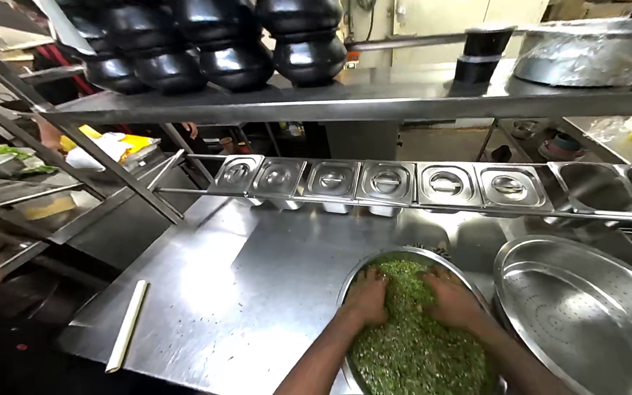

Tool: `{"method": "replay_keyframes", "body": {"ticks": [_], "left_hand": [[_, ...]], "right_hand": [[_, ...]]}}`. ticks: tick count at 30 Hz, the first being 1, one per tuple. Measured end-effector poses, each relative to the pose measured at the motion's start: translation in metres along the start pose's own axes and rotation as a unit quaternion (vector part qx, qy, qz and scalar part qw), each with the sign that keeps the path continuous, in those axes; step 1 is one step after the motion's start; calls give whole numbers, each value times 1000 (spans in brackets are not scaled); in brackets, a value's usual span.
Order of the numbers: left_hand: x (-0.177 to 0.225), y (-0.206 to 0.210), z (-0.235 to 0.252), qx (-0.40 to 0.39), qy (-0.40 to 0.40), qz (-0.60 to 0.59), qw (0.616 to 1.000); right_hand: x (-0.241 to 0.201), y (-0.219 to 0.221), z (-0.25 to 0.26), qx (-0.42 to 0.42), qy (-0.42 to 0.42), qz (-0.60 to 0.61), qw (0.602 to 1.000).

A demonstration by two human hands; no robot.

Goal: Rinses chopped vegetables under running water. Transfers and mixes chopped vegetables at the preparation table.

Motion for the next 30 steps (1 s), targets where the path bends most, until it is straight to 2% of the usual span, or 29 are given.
{"method": "replay_keyframes", "body": {"ticks": [3, 7, 9, 19, 23, 27, 30], "left_hand": [[-5, 17, 20, -23, 0, 22, 1000], [-6, 25, 29, -48, -9, 29, 998], [-1, 25, 31, -55, -19, 30, 998], [10, 22, 40, -71, -29, 59, 995], [11, 21, 37, -44, -43, 57, 996], [15, 24, 33, -24, -62, 62, 996], [12, 27, 37, -26, -61, 38, 997]], "right_hand": [[-18, 25, 10, -63, -54, -23, 996], [-23, 33, 17, -107, -46, -68, 991], [-30, 31, 11, -145, -72, -78, 984], [-22, 34, 4, -137, -19, -55, 989], [-25, 37, -2, -131, -58, -35, 989], [-25, 33, -3, -105, 21, -51, 993], [-23, 33, -6, -122, 2, -41, 992]]}}
Point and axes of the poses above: each hand's wrist, its own z-axis towards the middle knuckle, its own y-axis out of the palm, x = y × z, the point moved 1 cm from there along z, towards the middle knuckle, and after that the axes turned 6 degrees about -z, right-handed, at the moved point
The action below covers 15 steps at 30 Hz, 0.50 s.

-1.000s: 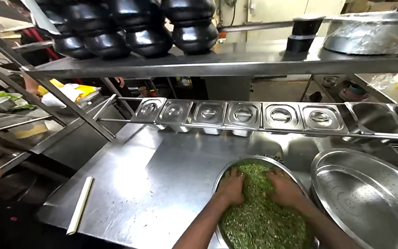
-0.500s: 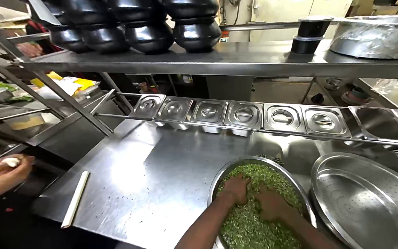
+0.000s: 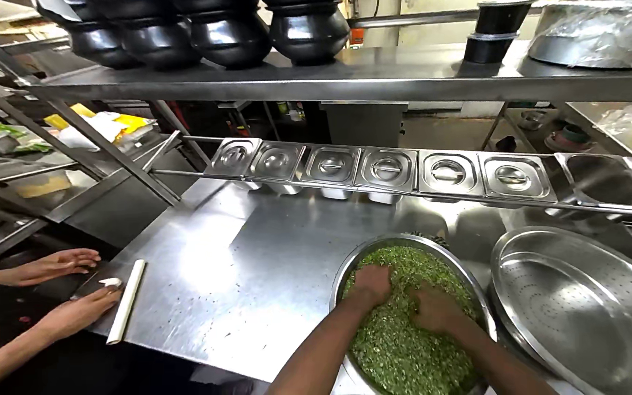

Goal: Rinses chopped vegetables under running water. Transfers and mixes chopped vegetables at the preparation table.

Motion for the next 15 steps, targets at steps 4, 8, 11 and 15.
{"method": "replay_keyframes", "body": {"ticks": [4, 8, 11, 15], "left_hand": [[-8, 9, 7, 30, 44, -35, 998], [-1, 7, -4, 46, 11, -13, 999], [3, 6, -6, 26, -12, -26, 999], [6, 8, -5, -26, 16, -60, 998]], "right_hand": [[-1, 5, -2, 23, -10, -9, 1000], [-10, -1, -7, 22, 50, -40, 998], [-5, 3, -5, -17, 22, -15, 1000], [-3, 11, -6, 17, 8, -22, 1000]]}}
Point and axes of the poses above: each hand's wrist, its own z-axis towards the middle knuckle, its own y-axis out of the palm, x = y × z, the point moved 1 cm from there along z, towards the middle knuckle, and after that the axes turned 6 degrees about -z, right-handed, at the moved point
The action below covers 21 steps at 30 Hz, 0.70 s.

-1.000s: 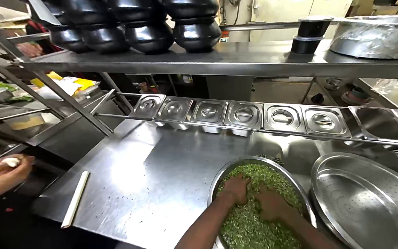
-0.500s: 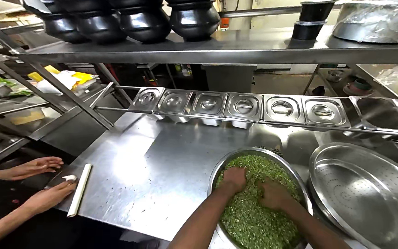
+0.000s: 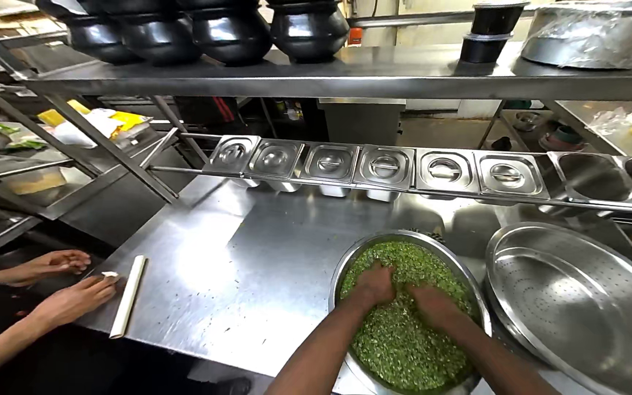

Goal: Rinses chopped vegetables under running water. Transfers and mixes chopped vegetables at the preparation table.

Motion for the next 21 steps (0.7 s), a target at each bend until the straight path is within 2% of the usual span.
{"method": "replay_keyframes", "body": {"ticks": [4, 8, 11, 16, 21], "left_hand": [[7, 4, -6, 6, -15, 16, 1000], [12, 8, -9, 4, -38, 41, 998], [12, 12, -7, -13, -10, 22, 1000], [13, 15, -7, 49, 9, 35, 998], [12, 15, -7, 53, -3, 54, 997]], "right_hand": [[-8, -6, -9, -9, 46, -32, 998], [5, 1, -5, -37, -5, 6, 999], [3, 3, -8, -20, 4, 0, 1000], [-6, -4, -17, 4, 67, -29, 997], [-1, 1, -17, -36, 3, 3, 999]]}}
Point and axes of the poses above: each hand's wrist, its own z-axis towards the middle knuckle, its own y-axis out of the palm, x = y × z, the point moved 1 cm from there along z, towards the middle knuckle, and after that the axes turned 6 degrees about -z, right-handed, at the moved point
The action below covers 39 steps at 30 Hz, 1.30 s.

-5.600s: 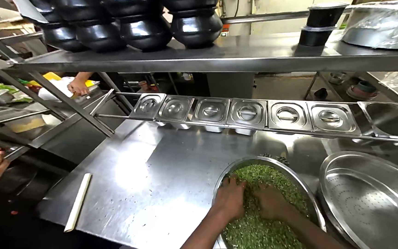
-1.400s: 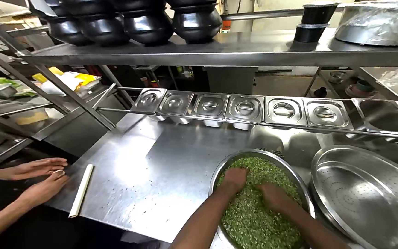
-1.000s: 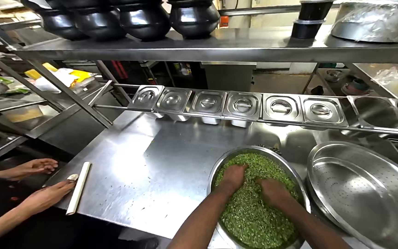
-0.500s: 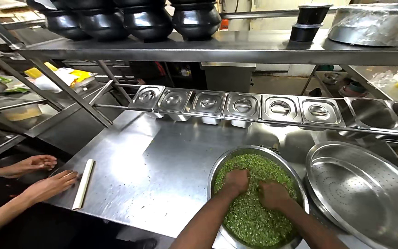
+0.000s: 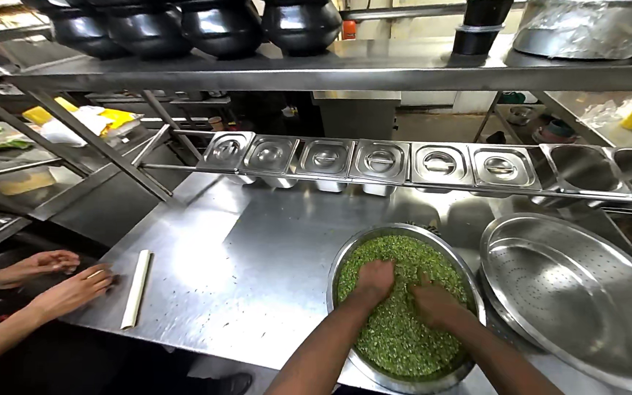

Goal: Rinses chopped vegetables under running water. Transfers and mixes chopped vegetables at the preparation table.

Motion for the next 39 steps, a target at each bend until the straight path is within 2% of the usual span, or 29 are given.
{"method": "replay_keyframes", "body": {"ticks": [4, 7, 9, 12, 15, 17, 20, 22, 24, 29, 31, 34, 39], "left_hand": [[-6, 3, 8, -35, 15, -91, 995], [-5, 1, 4, -15, -3, -84, 996], [-5, -7, -3, -41, 24, -85, 995], [-9, -36, -24, -80, 87, -133, 984], [-15, -60, -35, -49, 98, -118, 987], [-20, -66, -40, -15, 87, -75, 993], [-35, -58, -46, -19, 68, -24, 997], [-41, -49, -54, -81, 72, 12, 994], [-40, -37, -64, -140, 88, 50, 985], [-28, -3, -74, -183, 45, 73, 979], [-27, 7, -69, -173, 43, 58, 982], [-31, 15, -61, -143, 50, 26, 988], [-26, 12, -65, -107, 28, 13, 994]], "right_hand": [[4, 6, 4, 63, 0, 12, 998], [2, -3, -2, 48, 27, 6, 998], [7, -10, -11, 41, 5, 16, 999], [-4, -8, -31, 84, -55, 23, 995], [-34, 18, -37, 19, -142, 8, 990], [-39, 26, -26, -16, -131, -19, 991], [-37, 28, -18, -37, -109, -34, 993], [-38, 29, -24, -55, -127, -44, 989], [-32, 26, -22, -50, -103, -29, 993], [-29, 20, -22, -65, -95, -19, 993], [-24, 19, -22, -56, -80, -25, 995], [-26, 18, -31, -63, -118, -49, 990], [-14, 11, -35, -25, -81, -43, 995]]}}
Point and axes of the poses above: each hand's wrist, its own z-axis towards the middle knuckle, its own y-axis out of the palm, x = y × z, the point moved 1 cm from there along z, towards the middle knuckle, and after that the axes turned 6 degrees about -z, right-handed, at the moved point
